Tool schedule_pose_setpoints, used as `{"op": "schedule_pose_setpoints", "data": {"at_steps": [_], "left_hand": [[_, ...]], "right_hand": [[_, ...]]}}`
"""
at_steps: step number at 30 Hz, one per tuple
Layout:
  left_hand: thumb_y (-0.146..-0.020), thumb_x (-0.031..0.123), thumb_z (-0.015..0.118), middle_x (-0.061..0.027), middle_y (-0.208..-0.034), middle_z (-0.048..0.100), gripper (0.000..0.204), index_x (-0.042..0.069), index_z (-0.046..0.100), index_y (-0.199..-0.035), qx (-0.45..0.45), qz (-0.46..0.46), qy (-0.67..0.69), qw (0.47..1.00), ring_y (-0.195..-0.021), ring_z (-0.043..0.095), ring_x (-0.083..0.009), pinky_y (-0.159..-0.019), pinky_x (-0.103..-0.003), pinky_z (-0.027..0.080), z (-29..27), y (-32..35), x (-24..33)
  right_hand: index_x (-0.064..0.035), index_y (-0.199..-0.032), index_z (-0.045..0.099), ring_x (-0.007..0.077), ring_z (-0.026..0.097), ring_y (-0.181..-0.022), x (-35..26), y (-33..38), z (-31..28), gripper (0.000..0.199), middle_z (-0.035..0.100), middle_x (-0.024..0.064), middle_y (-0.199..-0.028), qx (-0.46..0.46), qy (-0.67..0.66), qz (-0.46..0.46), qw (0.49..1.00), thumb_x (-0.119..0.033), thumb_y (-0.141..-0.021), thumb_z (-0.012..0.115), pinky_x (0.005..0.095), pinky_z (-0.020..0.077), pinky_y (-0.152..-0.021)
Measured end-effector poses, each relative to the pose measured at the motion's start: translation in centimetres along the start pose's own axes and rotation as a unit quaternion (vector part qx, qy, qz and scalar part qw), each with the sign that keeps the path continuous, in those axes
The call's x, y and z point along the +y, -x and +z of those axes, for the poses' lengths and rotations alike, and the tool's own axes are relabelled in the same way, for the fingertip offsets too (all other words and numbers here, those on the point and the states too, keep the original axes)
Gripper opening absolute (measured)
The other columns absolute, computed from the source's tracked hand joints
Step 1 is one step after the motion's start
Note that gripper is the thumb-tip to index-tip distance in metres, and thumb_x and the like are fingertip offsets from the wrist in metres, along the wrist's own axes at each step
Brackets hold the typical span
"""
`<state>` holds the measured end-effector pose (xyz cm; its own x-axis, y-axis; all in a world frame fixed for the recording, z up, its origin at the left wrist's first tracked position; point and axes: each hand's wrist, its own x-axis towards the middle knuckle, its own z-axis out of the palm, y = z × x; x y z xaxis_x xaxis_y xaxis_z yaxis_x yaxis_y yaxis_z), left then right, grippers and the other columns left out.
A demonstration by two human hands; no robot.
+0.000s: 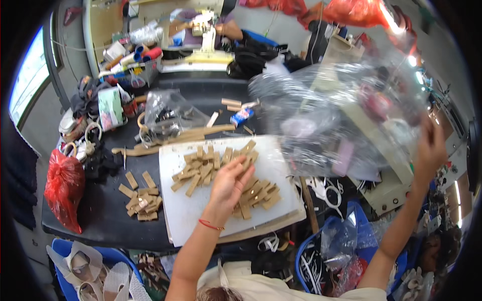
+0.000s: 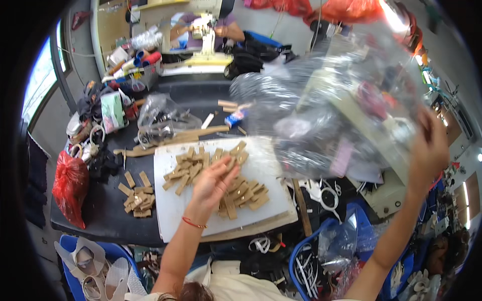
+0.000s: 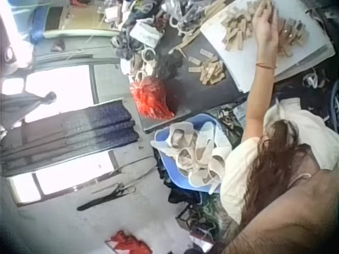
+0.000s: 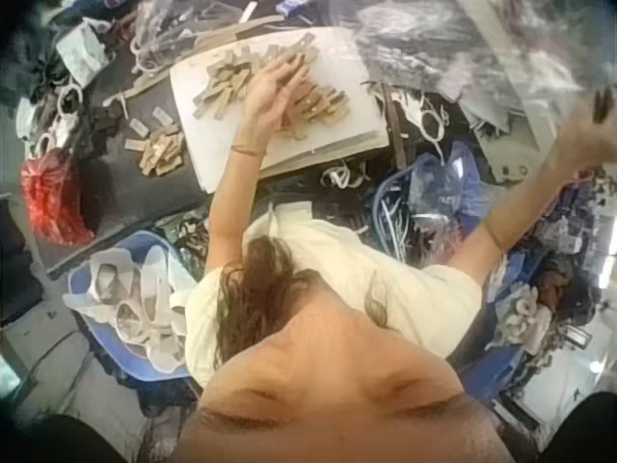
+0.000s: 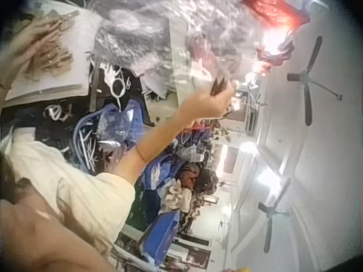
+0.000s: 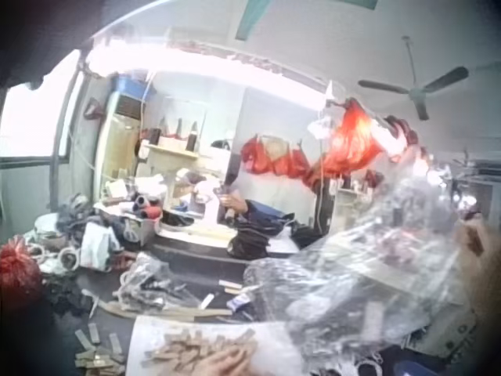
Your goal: The person uses red-handled shears to trim the edges of small rectangular leather pieces. They pick up each piece from a pile on a white cutting board, snip the corners or edges, and place the trimmed piece back onto the board. The process is repeated for multiple pieces throughout the clip.
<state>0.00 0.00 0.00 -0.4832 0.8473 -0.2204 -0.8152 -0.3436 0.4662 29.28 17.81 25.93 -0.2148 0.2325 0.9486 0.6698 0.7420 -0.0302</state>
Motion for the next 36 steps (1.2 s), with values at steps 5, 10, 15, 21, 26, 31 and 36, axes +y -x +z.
{"op": "schedule_pose_setpoints", "data": {"at_steps": [5,10,15,21,26,31,36], "left_hand": [[-0.088,0.004,0.053,-0.014,-0.113,0.055,0.041,-0.008,0.042,-0.126,-0.062,0.043,-0.215,0.974,-0.102,0.058,-0.0217,-0.092,-0.029,0.048,1.3,4.3,-0.1],[-0.086,0.007,0.059,-0.0136,-0.113,0.056,0.03,-0.005,0.051,-0.112,-0.003,0.057,-0.281,0.958,-0.096,0.059,-0.017,-0.084,-0.028,0.049,0.1,6.8,-0.4],[-0.085,0.007,0.061,-0.0124,-0.106,0.059,0.024,-0.001,0.055,-0.107,-0.096,-0.007,-0.377,0.921,-0.089,0.06,-0.0154,-0.074,-0.027,0.051,1.8,7.6,-4.7],[-0.079,-0.006,0.063,-0.0111,-0.094,0.061,0.039,-0.002,0.047,-0.114,-0.034,0.071,-0.423,0.902,-0.087,0.061,-0.0148,-0.075,-0.026,0.05,1.3,11.4,-6.3],[-0.085,-0.002,0.055,-0.0137,-0.098,0.061,0.031,-0.002,0.046,-0.114,0.112,0.155,-0.264,0.945,-0.088,0.061,-0.0165,-0.079,-0.027,0.049,-1.4,13.5,-4.8],[-0.09,0.005,0.051,-0.0155,-0.103,0.061,0.031,-0.006,0.048,-0.119,0.017,0.039,-0.339,0.94,-0.092,0.062,-0.0186,-0.08,-0.03,0.052,-2.0,12.7,-2.0],[-0.087,0.0,0.052,-0.0156,-0.111,0.059,0.037,-0.008,0.045,-0.123,0.022,-0.074,-0.267,0.961,-0.097,0.06,-0.0174,-0.085,-0.029,0.051,-3.1,13.9,0.1]], "right_hand": [[0.0009,-0.096,0.061,0.0297,0.061,-0.071,15.3,22.4,-19.1,0.024,0.064,0.0158,-0.081,-0.14,0.313,0.21,0.916,-0.022,-0.091,0.055,0.0352,0.0467,-0.066],[-0.0063,-0.101,0.062,0.0315,0.06,-0.087,14.7,40.4,-25.6,0.028,0.063,0.016,-0.09,-0.142,0.51,0.445,0.723,-0.029,-0.084,0.061,0.0406,0.0459,-0.073],[-0.0013,-0.099,0.062,0.0169,0.058,-0.083,4.8,33.0,-13.1,0.018,0.063,0.0073,-0.093,-0.045,0.126,0.5,0.856,-0.015,-0.089,0.056,0.0288,0.0462,-0.077],[-0.0032,-0.099,0.06,0.0069,0.054,-0.063,-14.1,26.7,1.9,0.018,0.059,0.0042,-0.074,-0.39,-0.487,0.292,0.725,-0.017,-0.087,0.062,0.0217,0.0458,-0.055],[-0.003,-0.09,0.052,0.0062,0.049,-0.057,-21.9,26.8,3.4,0.016,0.054,0.003,-0.065,-0.397,-0.548,0.341,0.652,-0.017,-0.089,0.059,0.0225,0.0407,-0.05],[-0.0048,-0.094,0.052,0.0222,0.057,-0.054,-20.3,29.2,3.1,0.025,0.057,0.0107,-0.066,-0.504,-0.487,0.234,0.673,-0.027,-0.087,0.062,0.0321,0.0456,-0.05],[-0.0046,-0.1,0.055,0.0221,0.054,-0.055,-18.1,26.3,5.1,0.039,0.053,0.0055,-0.067,-0.429,-0.393,0.02,0.813,-0.037,-0.08,0.066,0.0308,0.0407,-0.048]]}}
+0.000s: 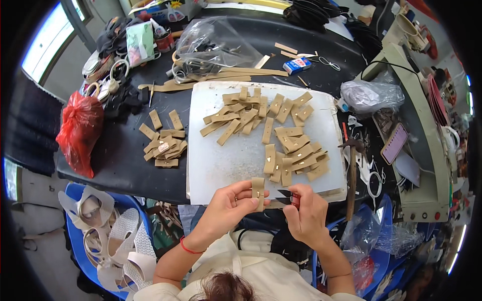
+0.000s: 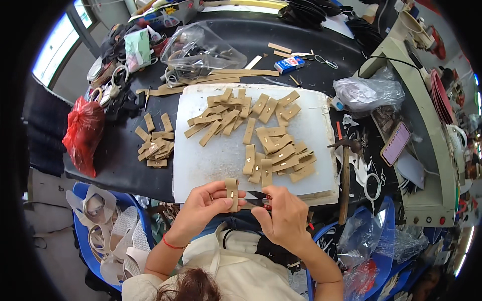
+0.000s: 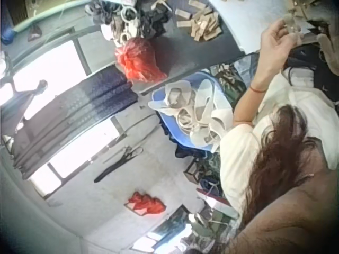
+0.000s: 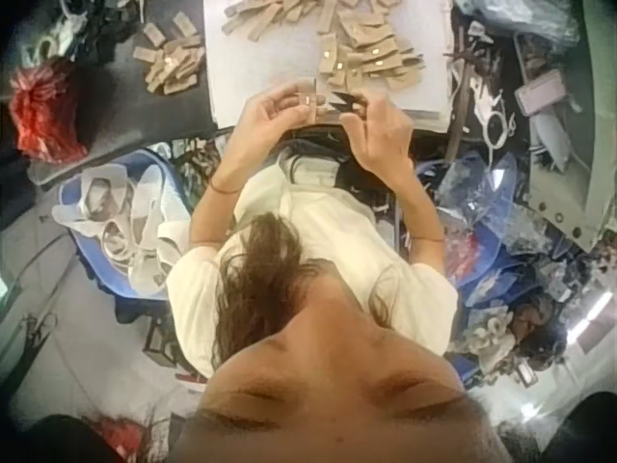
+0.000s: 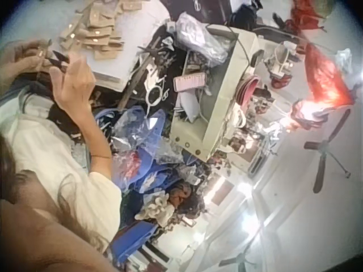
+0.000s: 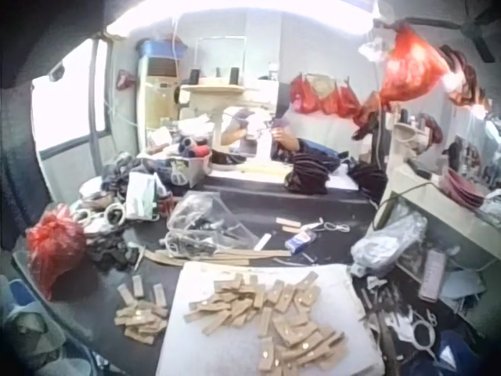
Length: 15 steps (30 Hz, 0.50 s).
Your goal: The person uses red-handled shears to trim the edges of small rectangular leather pieces. They pick up each piece from a pile on a white cutting board, snip the corners or edges, and place the trimmed piece back onto the board. The process is repeated for multiple pieces throughout the clip.
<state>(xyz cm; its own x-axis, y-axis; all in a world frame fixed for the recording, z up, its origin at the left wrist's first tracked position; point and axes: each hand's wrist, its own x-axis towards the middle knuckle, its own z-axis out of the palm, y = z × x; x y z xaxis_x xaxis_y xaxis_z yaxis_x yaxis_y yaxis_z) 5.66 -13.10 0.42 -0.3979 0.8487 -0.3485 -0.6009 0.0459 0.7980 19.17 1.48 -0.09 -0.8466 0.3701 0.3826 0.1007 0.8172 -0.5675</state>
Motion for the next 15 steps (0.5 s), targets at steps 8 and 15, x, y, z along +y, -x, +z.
{"op": "schedule_pose_setpoints", "data": {"at_steps": [8,15], "left_hand": [[-0.086,-0.001,0.053,-0.0114,-0.115,0.057,0.043,-0.009,0.042,-0.127,-0.023,-0.009,-0.016,1.0,-0.096,0.058,-0.0103,-0.082,-0.023,0.048,-0.2,0.1,-0.3],[-0.085,-0.001,0.055,-0.0106,-0.112,0.057,0.042,-0.009,0.045,-0.124,-0.012,-0.03,-0.032,0.999,-0.096,0.059,-0.0109,-0.081,-0.022,0.049,-0.3,0.1,-0.3]], "right_hand": [[-0.0047,-0.094,0.062,0.0155,0.048,-0.056,0.3,-1.4,0.1,0.035,0.051,0.0004,-0.068,-0.027,0.146,-0.188,0.971,-0.029,-0.072,0.073,0.0277,0.0359,-0.047],[-0.0062,-0.087,0.061,0.0147,0.045,-0.051,0.3,-1.0,0.9,0.027,0.05,-0.0006,-0.067,-0.006,0.195,-0.203,0.96,-0.029,-0.075,0.071,0.0271,0.034,-0.043]]}}
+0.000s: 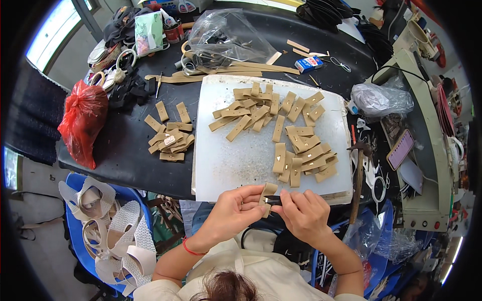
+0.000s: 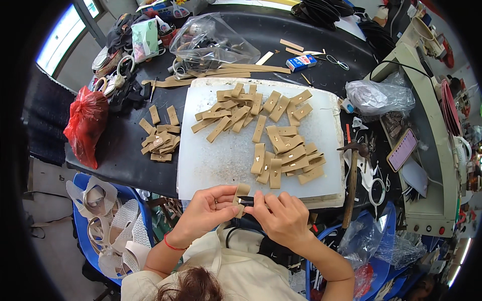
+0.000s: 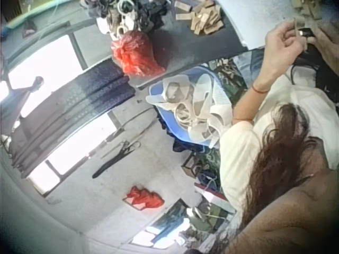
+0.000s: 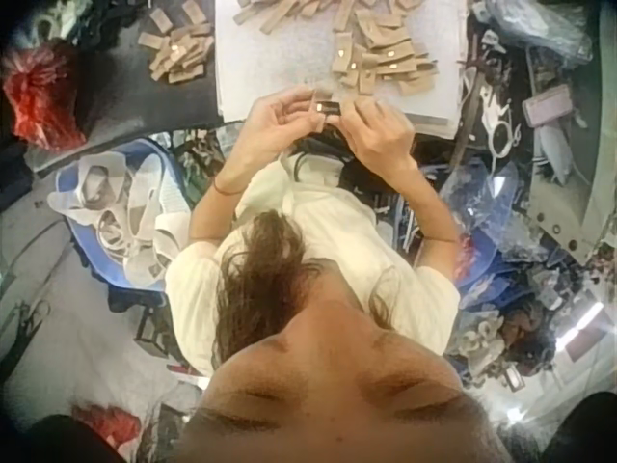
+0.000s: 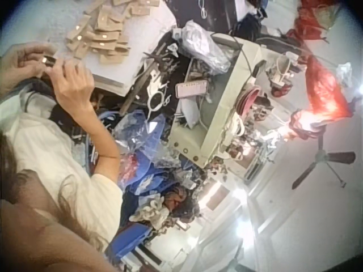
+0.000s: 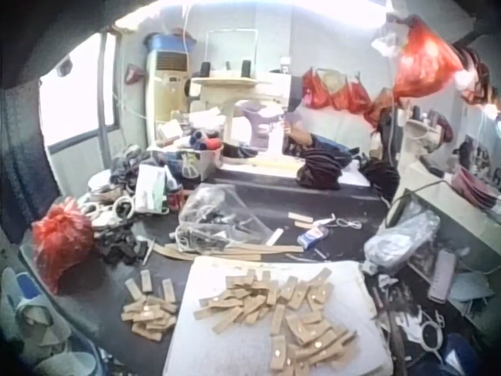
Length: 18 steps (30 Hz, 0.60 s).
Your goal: The person uses red-handled shears to trim the edges of small rectangular leather pieces. They pick up each piece from a pile on a white cutting board, snip the corners or edges, and place the trimmed piece back onto the board. The process is repeated for multiple pieces throughout the clip.
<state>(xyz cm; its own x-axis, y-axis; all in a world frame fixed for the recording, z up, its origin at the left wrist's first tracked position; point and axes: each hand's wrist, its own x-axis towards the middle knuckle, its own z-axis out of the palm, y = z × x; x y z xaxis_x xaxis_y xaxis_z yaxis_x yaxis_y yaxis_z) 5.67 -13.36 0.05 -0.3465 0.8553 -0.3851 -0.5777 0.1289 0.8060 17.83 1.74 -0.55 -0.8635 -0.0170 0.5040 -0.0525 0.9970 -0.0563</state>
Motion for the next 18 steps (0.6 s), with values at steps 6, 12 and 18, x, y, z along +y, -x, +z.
{"op": "schedule_pose_setpoints", "data": {"at_steps": [6,12,18], "left_hand": [[-0.086,0.001,0.056,-0.0145,-0.111,0.058,0.036,-0.008,0.047,-0.119,0.053,0.091,-0.034,0.994,-0.097,0.06,-0.0151,-0.081,-0.023,0.05,0.2,-0.3,-2.3],[-0.09,0.004,0.055,-0.0164,-0.114,0.056,0.021,0.0,0.04,-0.104,0.097,0.181,0.209,0.956,-0.104,0.056,-0.0174,-0.087,-0.029,0.048,2.8,-1.2,-1.3],[-0.092,0.009,0.053,-0.0112,-0.108,0.055,0.028,0.0,0.042,-0.116,0.053,0.205,0.065,0.975,-0.095,0.056,-0.0129,-0.082,-0.026,0.048,2.1,-1.1,-1.7]], "right_hand": [[-0.0059,-0.091,0.059,0.0164,0.048,-0.05,0.1,0.7,0.6,0.032,0.051,0.0027,-0.068,-0.112,-0.135,0.098,0.98,-0.03,-0.074,0.072,0.0257,0.0389,-0.045],[-0.0037,-0.101,0.055,0.0052,0.039,-0.053,-1.9,0.4,-1.2,0.035,0.049,-0.0038,-0.071,-0.009,-0.401,0.345,0.848,-0.023,-0.078,0.073,0.0182,0.0349,-0.049],[-0.0005,-0.085,0.056,0.0031,0.035,-0.05,-1.4,-2.0,-0.7,0.018,0.045,-0.0044,-0.057,0.029,-0.482,0.389,0.784,-0.013,-0.08,0.068,0.0185,0.0314,-0.047]]}}
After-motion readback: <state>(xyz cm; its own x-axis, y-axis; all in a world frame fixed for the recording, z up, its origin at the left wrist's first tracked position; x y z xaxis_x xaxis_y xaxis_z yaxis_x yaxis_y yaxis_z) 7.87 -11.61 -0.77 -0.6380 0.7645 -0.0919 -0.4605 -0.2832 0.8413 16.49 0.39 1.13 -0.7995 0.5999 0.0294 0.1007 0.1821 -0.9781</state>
